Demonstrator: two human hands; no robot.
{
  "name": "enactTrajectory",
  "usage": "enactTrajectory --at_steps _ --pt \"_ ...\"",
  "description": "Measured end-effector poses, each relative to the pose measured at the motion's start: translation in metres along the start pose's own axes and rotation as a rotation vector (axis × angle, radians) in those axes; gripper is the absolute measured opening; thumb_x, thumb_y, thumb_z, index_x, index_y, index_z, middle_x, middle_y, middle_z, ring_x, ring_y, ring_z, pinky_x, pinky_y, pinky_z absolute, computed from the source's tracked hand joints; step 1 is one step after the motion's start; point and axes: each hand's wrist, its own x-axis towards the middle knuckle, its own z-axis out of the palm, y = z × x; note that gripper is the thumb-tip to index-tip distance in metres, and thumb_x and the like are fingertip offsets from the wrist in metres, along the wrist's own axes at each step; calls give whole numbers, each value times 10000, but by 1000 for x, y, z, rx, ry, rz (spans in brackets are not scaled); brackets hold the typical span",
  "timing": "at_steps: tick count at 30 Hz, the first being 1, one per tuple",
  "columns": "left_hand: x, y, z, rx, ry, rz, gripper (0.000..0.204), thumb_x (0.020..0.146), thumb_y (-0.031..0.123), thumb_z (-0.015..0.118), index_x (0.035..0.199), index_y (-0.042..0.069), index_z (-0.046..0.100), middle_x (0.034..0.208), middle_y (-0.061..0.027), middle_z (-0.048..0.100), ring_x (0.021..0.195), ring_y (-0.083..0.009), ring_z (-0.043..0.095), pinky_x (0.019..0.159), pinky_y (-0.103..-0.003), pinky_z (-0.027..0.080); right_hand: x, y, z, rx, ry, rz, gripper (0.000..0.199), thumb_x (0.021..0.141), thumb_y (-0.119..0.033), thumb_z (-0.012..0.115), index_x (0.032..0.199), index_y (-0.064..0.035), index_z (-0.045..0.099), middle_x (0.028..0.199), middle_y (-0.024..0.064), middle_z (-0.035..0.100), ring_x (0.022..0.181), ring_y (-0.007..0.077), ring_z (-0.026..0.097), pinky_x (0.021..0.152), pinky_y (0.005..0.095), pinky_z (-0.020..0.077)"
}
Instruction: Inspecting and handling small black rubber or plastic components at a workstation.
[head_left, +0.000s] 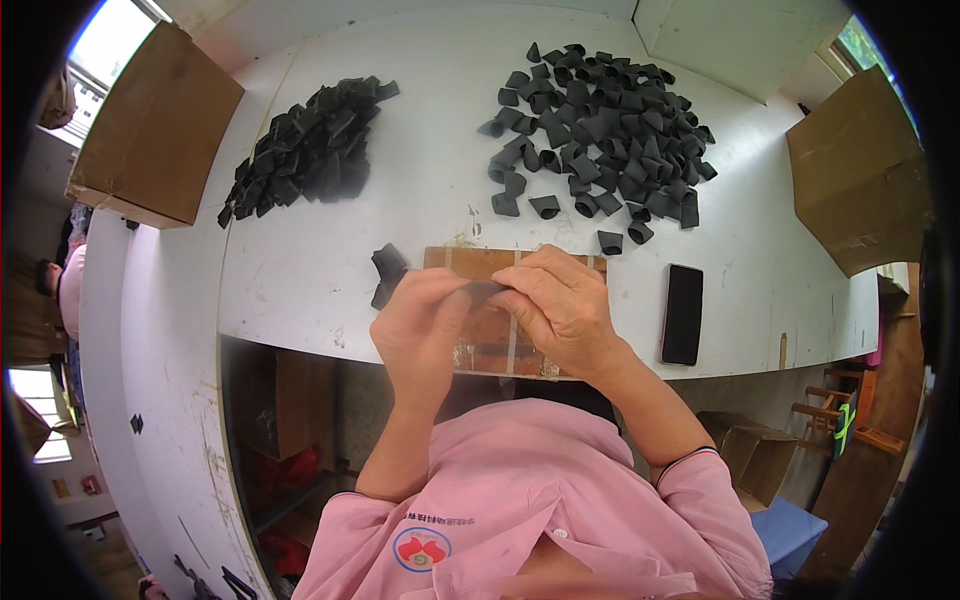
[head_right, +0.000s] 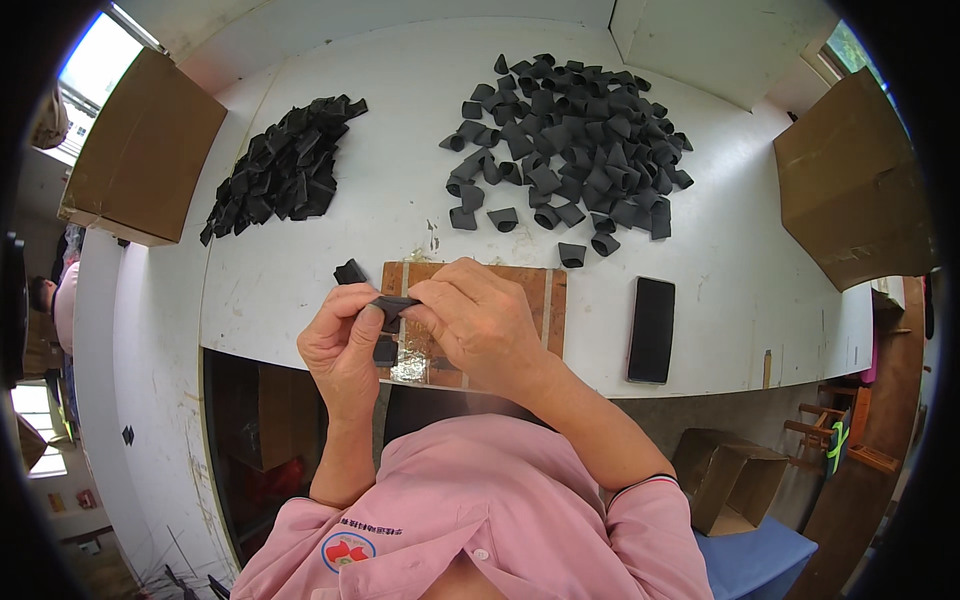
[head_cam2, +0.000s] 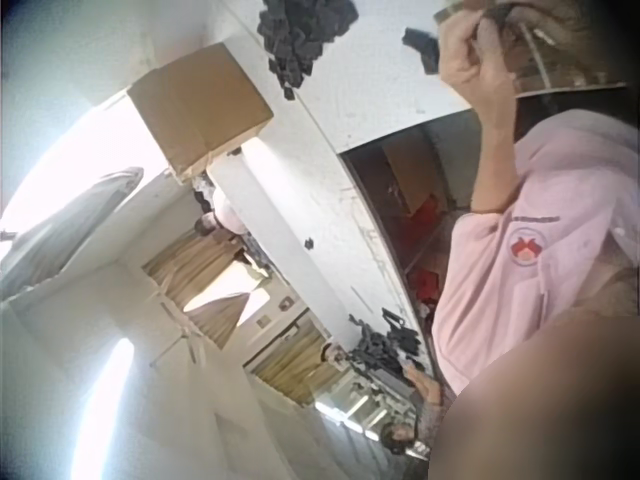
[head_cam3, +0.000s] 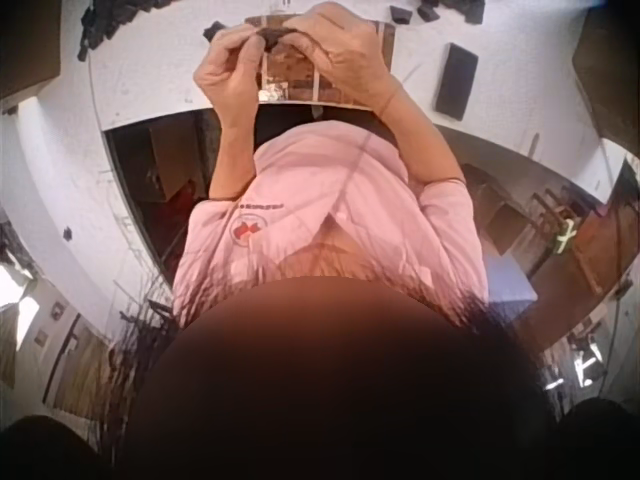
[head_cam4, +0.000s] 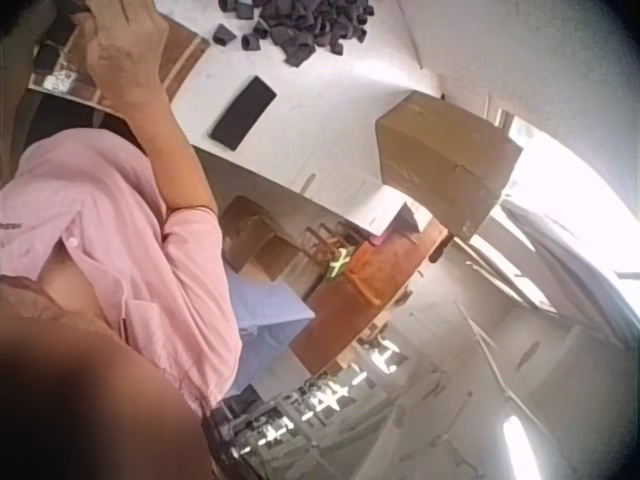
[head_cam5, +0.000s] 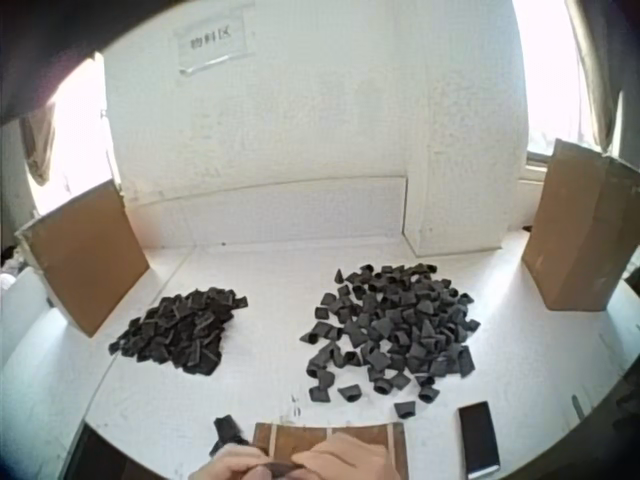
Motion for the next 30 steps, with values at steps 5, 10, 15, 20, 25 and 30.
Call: enactTrajectory --at_steps 5,10,15,20,25,30 --pt "-4 -3 -4 -161 35 -92 62 744 -24 578 805 -16 587 795 -65 556 685 -115 508 603 -219 408 8 -2 -2 -105 -78 -135 143 620 -49 640 714 -27 534 667 45 484 597 182 487 479 278 404" --pt "-6 -2 -1 33 -10 29 77 738 -14 583 815 -17 589 794 -73 560 702 -116 508 606 -224 407 -6 8 7 -113 6 -152 165 584 -30 635 714 -19 535 668 46 486 573 186 478 465 272 399" --pt "-4 -2 0 29 -74 -106 98 737 -13 581 834 -6 592 834 -73 574 726 -134 526 632 -224 414 -11 10 11 -98 92 -150 160 588 -31 632 718 -13 542 675 48 489 581 188 489 464 277 407" --pt "2 8 -3 302 -121 110 59 778 13 584 824 -23 593 788 -59 571 683 -92 500 588 -193 393 4 -9 -2 -112 -36 -53 147 603 -21 626 728 -13 548 671 53 496 606 187 503 483 274 418" --pt "2 -1 -4 232 -137 75 65 775 19 587 828 -17 598 766 -68 576 669 -104 511 586 -193 396 -3 -1 5 -106 -46 -89 130 623 -42 629 717 -20 542 682 55 496 617 187 498 484 276 413" --pt "1 -15 -10 -126 -92 -174 51 774 32 594 799 -13 595 771 -84 576 691 -116 519 598 -206 414 4 -4 4 -87 -61 -85 130 622 -43 631 679 -25 516 665 53 478 611 191 493 476 280 406"
